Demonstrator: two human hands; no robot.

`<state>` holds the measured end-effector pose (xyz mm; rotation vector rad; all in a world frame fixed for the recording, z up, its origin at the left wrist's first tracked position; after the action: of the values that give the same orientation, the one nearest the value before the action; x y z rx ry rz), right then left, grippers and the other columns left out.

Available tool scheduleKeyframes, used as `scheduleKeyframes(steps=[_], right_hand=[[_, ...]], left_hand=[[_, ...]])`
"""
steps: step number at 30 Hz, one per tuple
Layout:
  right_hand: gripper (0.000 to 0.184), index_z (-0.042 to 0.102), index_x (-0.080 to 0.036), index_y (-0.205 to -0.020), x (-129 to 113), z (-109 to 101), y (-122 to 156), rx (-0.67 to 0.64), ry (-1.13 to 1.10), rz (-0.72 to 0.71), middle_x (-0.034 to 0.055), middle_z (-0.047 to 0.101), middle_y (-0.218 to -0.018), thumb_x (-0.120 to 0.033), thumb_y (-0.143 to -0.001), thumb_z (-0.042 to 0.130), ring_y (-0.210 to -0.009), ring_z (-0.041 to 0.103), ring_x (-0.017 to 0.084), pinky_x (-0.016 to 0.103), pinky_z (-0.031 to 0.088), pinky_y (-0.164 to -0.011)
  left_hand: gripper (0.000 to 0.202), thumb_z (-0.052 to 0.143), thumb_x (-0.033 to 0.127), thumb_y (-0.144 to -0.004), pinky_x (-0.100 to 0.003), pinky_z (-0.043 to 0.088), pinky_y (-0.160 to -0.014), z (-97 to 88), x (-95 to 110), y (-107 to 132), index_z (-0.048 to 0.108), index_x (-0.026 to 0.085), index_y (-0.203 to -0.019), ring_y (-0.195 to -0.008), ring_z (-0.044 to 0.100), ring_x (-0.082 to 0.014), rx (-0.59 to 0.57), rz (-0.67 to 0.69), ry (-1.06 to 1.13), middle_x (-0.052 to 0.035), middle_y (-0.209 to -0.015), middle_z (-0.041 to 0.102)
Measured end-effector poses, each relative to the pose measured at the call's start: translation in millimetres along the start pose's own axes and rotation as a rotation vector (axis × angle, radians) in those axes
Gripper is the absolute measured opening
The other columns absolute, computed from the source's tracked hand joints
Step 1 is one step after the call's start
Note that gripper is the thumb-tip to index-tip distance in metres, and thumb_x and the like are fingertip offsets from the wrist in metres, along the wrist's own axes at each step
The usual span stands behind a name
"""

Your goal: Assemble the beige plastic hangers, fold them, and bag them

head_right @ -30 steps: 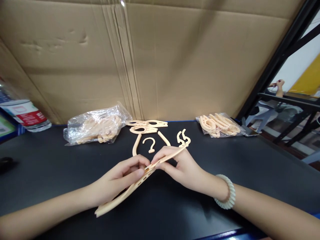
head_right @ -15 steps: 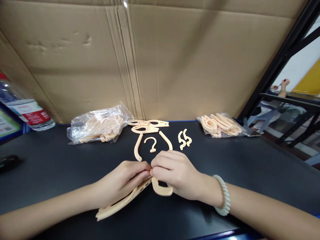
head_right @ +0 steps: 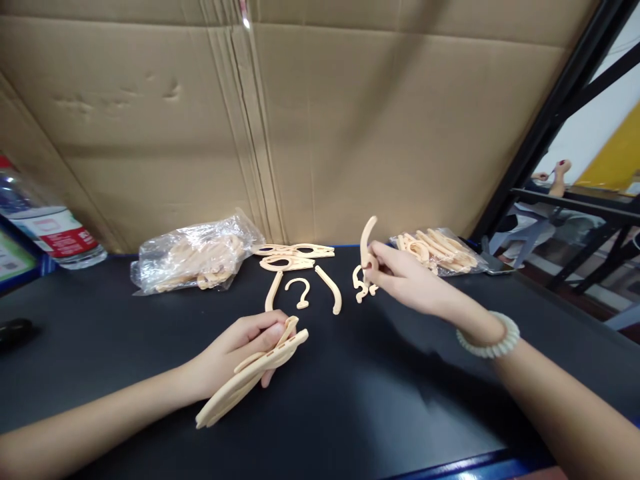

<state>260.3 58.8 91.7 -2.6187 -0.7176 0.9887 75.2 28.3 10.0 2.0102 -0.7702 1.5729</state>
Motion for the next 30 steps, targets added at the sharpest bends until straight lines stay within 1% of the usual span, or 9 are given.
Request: scheduleKeyframes(steps=[2,4,7,12,14,16,20,25,30], right_hand=[[0.016,0.057,-0.022,-0.086,45,16,0,-0.184,0.039,0.199,-0.0016,0.058,-0.058,-0.038,-0.089,0.056,-0.049,0.050,0.015,0.027,0.037,-0.045],[0.016,0.058,-0.021,-0.097,74,16,3,-0.183,0.126,0.308,-0.0009,0.062,-0.059,-0.033,-0.088,0.056,-0.048,0.052,0.015,0.027,0.036,-0.046],[0.022,0.058,-0.018,-0.107,81,15,5,-0.159,0.245,0.335,0.0004,0.064,-0.062,-0.025,-0.088,0.051,-0.052,0.056,0.016,0.028,0.037,-0.050],[0.024,0.054,-0.015,-0.112,31,23,4,-0.124,0.352,0.183,-0.0020,0.056,-0.059,-0.025,-0.094,0.043,-0.051,0.051,0.015,0.027,0.036,-0.051],[0.019,0.054,-0.016,-0.109,-9,30,5,-0.069,0.262,-0.009,-0.0011,0.059,-0.066,-0.021,-0.094,0.044,-0.055,0.051,0.014,0.027,0.039,-0.056],[0.015,0.056,-0.017,-0.106,-55,41,14,-0.033,0.167,-0.277,0.0042,0.063,-0.085,-0.018,-0.093,0.049,-0.074,0.057,0.015,0.027,0.045,-0.068],[0.021,0.058,-0.017,-0.116,-116,83,49,-0.218,0.171,-0.664,0.0084,0.062,-0.115,-0.021,-0.096,0.051,-0.098,0.057,0.018,0.029,0.047,-0.084],[0.024,0.059,-0.017,-0.117,-126,114,62,-0.268,0.352,-0.755,0.0047,0.063,-0.122,-0.026,-0.101,0.044,-0.092,0.056,0.016,0.028,0.045,-0.077],[0.019,0.063,-0.018,-0.095,-123,110,56,-0.148,0.403,-0.732,0.0013,0.068,-0.100,-0.019,-0.100,0.045,-0.078,0.054,0.014,0.027,0.040,-0.067]], left_hand=[[0.041,0.045,0.052,-0.096,-0.020,0.040,-0.046,-0.5,0,0,0.054,0.016,-0.080,-0.048,0.054,-0.0086,0.001,0.005,0.040,0.0024,-0.066,0.056],[0.041,0.047,0.052,-0.095,-0.019,0.040,-0.047,-0.9,0,-1,0.055,0.015,-0.080,-0.050,0.056,-0.0087,-0.006,0.002,0.089,0.0018,-0.069,0.057],[0.041,0.051,0.054,-0.092,-0.020,0.044,-0.050,-4.2,1,-2,0.056,0.015,-0.081,-0.052,0.060,-0.0101,0.009,0.009,0.196,0.0015,-0.070,0.058],[0.034,0.061,0.049,-0.089,-0.022,0.052,-0.064,-15.0,0,-3,0.061,0.015,-0.090,-0.069,0.067,-0.0139,0.110,0.012,0.349,-0.0010,-0.079,0.063],[0.031,0.062,0.045,-0.090,-0.021,0.053,-0.065,-18.8,-2,-3,0.062,0.015,-0.094,-0.072,0.067,-0.0140,0.147,0.008,0.389,-0.0024,-0.080,0.066],[0.029,0.061,0.044,-0.090,-0.020,0.053,-0.063,-21.5,-3,-3,0.062,0.016,-0.095,-0.074,0.066,-0.0150,0.171,0.004,0.408,-0.0037,-0.080,0.068],[0.029,0.063,0.045,-0.089,-0.021,0.053,-0.060,-25.9,-5,-2,0.062,0.017,-0.093,-0.065,0.063,-0.0129,0.220,0.005,0.426,-0.0034,-0.080,0.069],[0.031,0.062,0.048,-0.088,-0.023,0.054,-0.060,-26.0,-4,1,0.063,0.017,-0.090,-0.064,0.062,-0.0134,0.284,-0.019,0.452,-0.0032,-0.081,0.068],[0.027,0.070,0.042,-0.081,-0.027,0.053,-0.075,-21.0,1,1,0.064,0.017,-0.090,-0.077,0.063,-0.0163,0.284,-0.006,0.341,-0.0024,-0.084,0.068]])
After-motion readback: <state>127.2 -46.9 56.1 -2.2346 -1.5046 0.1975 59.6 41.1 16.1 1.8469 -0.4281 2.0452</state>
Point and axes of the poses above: each hand's wrist, its own y-axis away from the middle knuckle, its own z-axis out of the palm, x = y × z, the point moved 10 cm from there along -y, towards the middle knuckle
